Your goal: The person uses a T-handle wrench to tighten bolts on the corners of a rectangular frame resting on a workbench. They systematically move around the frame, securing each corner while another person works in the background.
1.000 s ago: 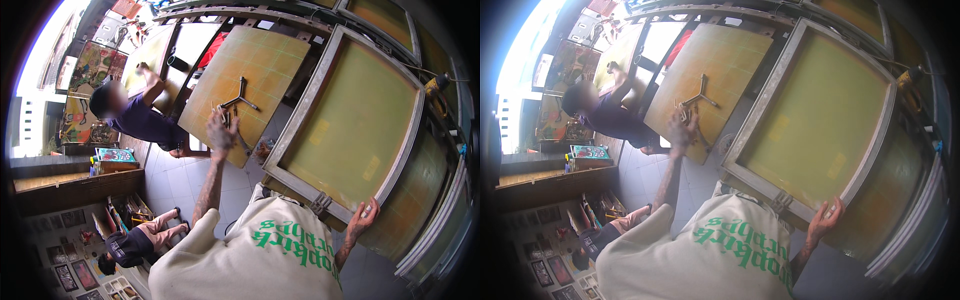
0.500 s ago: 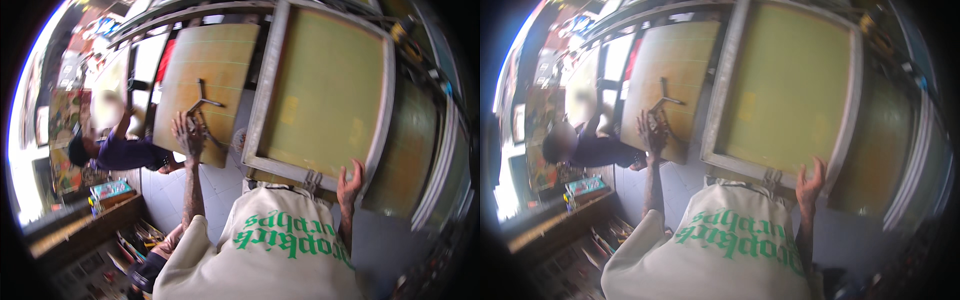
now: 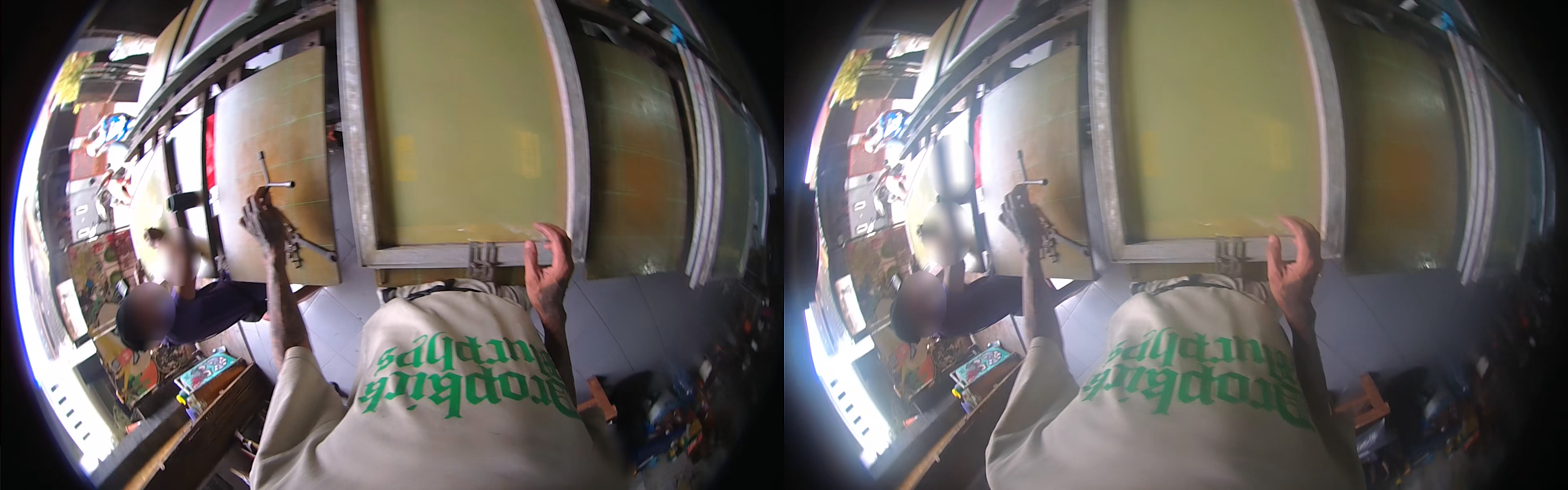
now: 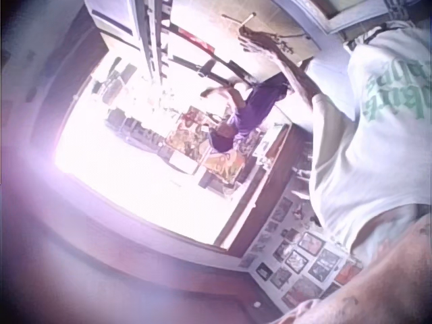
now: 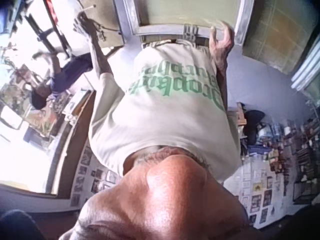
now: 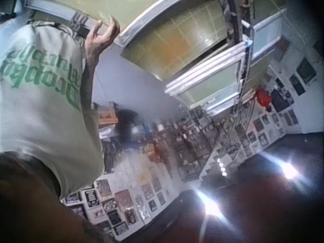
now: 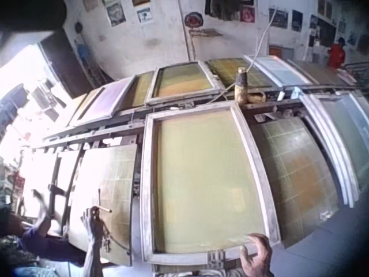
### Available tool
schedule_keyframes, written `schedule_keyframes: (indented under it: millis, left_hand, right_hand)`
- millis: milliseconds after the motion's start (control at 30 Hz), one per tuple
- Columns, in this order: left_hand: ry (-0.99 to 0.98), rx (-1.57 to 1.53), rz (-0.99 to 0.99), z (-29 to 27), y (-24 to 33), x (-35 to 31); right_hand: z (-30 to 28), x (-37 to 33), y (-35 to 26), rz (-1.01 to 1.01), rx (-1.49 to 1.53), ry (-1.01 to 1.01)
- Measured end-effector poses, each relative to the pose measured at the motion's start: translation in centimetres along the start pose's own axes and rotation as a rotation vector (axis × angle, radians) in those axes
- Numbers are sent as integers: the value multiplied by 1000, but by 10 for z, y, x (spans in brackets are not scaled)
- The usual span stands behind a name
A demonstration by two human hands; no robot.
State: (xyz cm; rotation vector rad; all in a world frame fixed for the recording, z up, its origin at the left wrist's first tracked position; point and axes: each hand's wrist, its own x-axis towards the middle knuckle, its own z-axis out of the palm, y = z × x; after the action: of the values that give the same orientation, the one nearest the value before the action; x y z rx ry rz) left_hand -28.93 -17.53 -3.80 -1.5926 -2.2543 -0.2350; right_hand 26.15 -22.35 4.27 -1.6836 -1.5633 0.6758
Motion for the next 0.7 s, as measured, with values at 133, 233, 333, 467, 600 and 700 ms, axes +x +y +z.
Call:
schedule_keyframes:
  millis: [133,233,333,467,600,700]
  left_hand:
    - [204,-412,-92,-34,54,8]
    - [110,-1002,-462,-113,106,12]
    - [16,-1928,-509,-140,122,11]
    - [-185,-2435,-623,-171,150,5]
    - [-337,-2386,-611,-177,193,-1]
    - [-434,-2142,-542,-184,218,-5]
  right_hand:
    - [14,0,-17,13,129,-21]
    - [25,8,-41,26,275,-109]
    - [29,17,-65,9,379,-236]
    - [35,30,-89,-17,539,-396]
    - [39,41,-103,46,774,-475]
    - [36,46,-113,100,821,-490]
